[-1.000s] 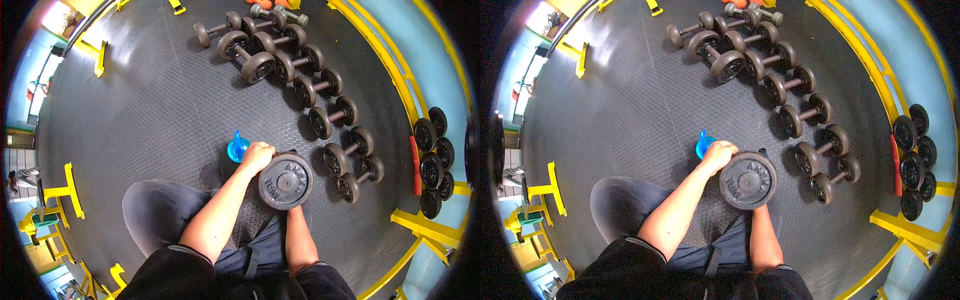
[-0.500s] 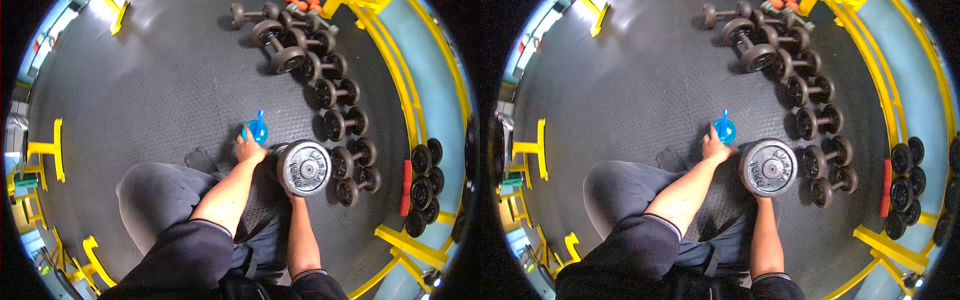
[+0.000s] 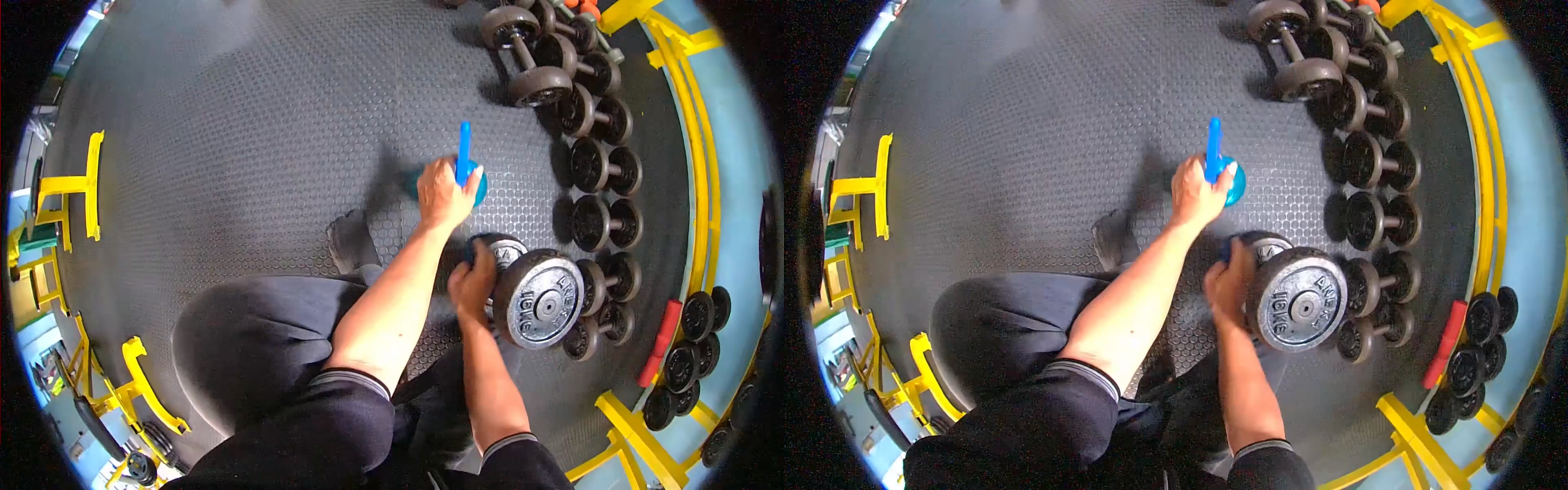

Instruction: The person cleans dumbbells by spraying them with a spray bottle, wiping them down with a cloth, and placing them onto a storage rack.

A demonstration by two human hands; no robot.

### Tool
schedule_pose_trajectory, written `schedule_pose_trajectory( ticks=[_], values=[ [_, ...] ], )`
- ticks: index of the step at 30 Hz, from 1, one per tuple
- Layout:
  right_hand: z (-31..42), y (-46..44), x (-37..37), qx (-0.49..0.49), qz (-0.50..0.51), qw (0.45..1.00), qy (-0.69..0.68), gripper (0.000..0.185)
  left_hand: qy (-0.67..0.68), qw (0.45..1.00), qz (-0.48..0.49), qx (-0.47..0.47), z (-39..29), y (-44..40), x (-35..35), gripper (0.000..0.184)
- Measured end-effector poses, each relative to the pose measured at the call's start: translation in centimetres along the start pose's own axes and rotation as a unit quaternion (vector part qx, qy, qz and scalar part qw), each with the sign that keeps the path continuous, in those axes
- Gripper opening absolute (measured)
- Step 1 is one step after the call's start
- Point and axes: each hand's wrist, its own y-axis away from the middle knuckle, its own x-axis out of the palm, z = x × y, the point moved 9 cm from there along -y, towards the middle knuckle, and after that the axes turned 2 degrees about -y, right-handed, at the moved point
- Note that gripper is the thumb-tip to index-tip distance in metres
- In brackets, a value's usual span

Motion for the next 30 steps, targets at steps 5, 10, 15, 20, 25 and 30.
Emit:
schedule_pose_trajectory(
  ticks=[5, 10, 15, 20, 25, 30],
  values=[
    [4.1, 5.1, -5.6, 0.005, 0.129, 0.984, -0.121, 0.028, 0.063, 0.998, -0.021, 0.021, -2.4, -2.4, 0.2, 0.034],
    [5.1, 6.0, -12.3, -0.059, 0.166, 0.978, -0.113, 0.023, 0.11, 0.991, 0.014, 0.081, -5.8, -2.2, 1.0, 0.033],
    [-7.2, 7.0, -23.0, 0.189, -0.12, 0.963, -0.149, 0.018, 0.085, 0.958, 0.213, 0.171, -12.0, 0.1, 2.5, 0.023],
    [-20.6, 5.9, -22.5, 0.394, -0.213, 0.832, -0.329, 0.037, -0.114, 0.907, 0.338, 0.224, -15.8, 4.9, 4.4, 0.037],
    [-20.4, 0.7, -12.8, 0.347, -0.049, 0.712, -0.609, 0.059, -0.194, 0.91, 0.351, 0.109, -14.6, 4.9, 5.3, 0.038],
    [-20.1, 2.1, -6.4, 0.326, 0.087, 0.936, -0.103, 0.07, -0.291, 0.91, 0.291, 0.048, -15.9, 4.5, 5.8, 0.04]
  ],
)
